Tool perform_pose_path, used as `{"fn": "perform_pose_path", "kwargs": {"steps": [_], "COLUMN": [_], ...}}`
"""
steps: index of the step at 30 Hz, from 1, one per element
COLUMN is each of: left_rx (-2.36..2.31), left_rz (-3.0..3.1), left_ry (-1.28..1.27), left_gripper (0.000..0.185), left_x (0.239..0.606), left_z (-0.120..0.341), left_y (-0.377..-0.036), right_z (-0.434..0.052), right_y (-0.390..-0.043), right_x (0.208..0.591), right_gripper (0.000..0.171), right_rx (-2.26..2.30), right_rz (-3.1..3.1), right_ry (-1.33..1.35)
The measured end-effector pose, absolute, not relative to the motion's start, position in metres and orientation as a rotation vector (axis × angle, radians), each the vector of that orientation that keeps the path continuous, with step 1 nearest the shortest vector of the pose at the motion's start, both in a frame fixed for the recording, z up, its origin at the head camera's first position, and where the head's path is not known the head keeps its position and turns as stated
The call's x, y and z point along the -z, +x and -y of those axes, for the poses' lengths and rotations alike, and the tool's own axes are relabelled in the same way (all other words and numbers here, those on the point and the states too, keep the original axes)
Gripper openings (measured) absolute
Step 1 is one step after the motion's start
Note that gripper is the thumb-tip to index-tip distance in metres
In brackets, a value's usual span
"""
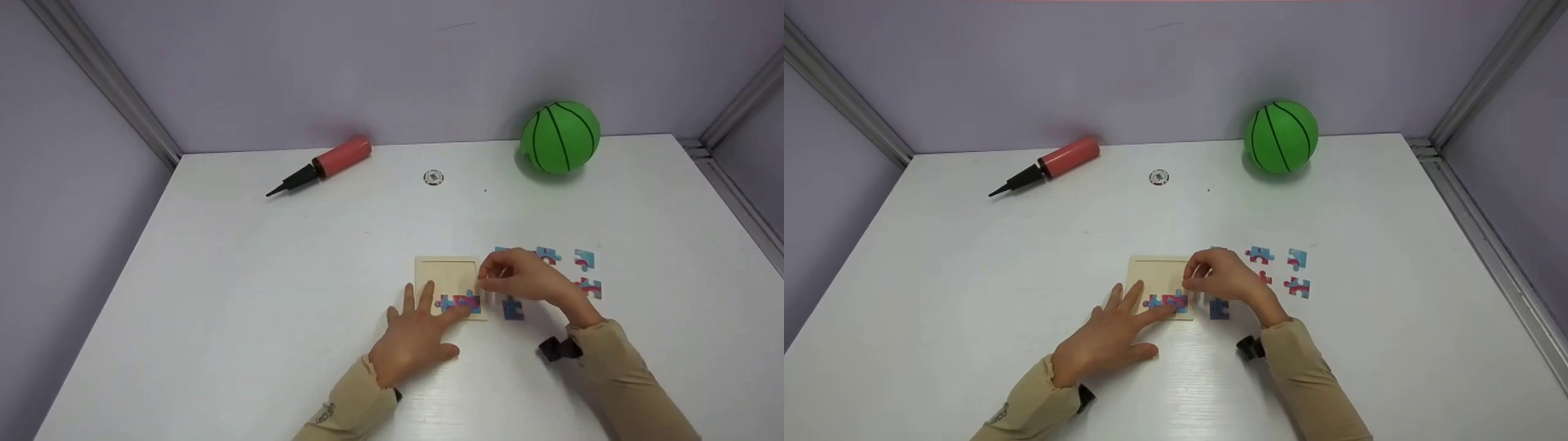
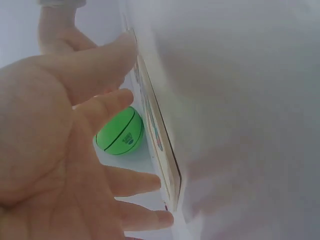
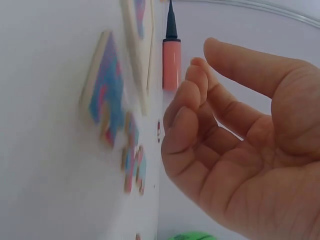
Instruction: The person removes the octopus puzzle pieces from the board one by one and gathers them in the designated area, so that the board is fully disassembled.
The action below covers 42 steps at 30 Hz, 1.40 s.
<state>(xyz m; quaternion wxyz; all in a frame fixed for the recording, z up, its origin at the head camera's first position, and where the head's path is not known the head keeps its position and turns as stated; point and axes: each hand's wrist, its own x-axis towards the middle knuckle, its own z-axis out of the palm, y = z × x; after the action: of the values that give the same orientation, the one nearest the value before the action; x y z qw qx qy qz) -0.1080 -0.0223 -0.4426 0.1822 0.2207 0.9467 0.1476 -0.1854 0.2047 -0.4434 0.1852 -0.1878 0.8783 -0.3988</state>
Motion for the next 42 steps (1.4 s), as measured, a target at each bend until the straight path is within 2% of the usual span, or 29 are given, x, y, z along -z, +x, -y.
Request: {"fn": "perform_pose_path", "kwargs": {"steps": [8, 13, 36, 42], "left_rx": [-0.276, -0.287, -0.258, -0.256], "left_rz": [-2.67, -2.66, -2.68, -2.683], "left_ry": [0.683, 0.687, 0.677, 0.687], "left_gripper": [0.064, 0.066, 0.065, 0.066], "left_x": [0.445, 0.445, 0.446, 0.447], "left_z": [0.019, 0.017, 0.017, 0.017], "left_y": [-0.11, -0.11, -0.11, -0.11], "right_z": [-0.17, -0.159, -0.151, -0.152], "right_y": [-0.193, -0.195, -0.192, -0.191], "right_x": [0.444, 0.446, 0.449, 0.451], "right_gripper": [0.013, 0.011, 0.016, 0.013], "right_rx": [1.165, 1.146, 1.022, 1.025], "right_rz": [-2.399, -2.4, -2.375, -2.393], "right_ry": [-0.69, -0.66, -0.713, -0.728]}}
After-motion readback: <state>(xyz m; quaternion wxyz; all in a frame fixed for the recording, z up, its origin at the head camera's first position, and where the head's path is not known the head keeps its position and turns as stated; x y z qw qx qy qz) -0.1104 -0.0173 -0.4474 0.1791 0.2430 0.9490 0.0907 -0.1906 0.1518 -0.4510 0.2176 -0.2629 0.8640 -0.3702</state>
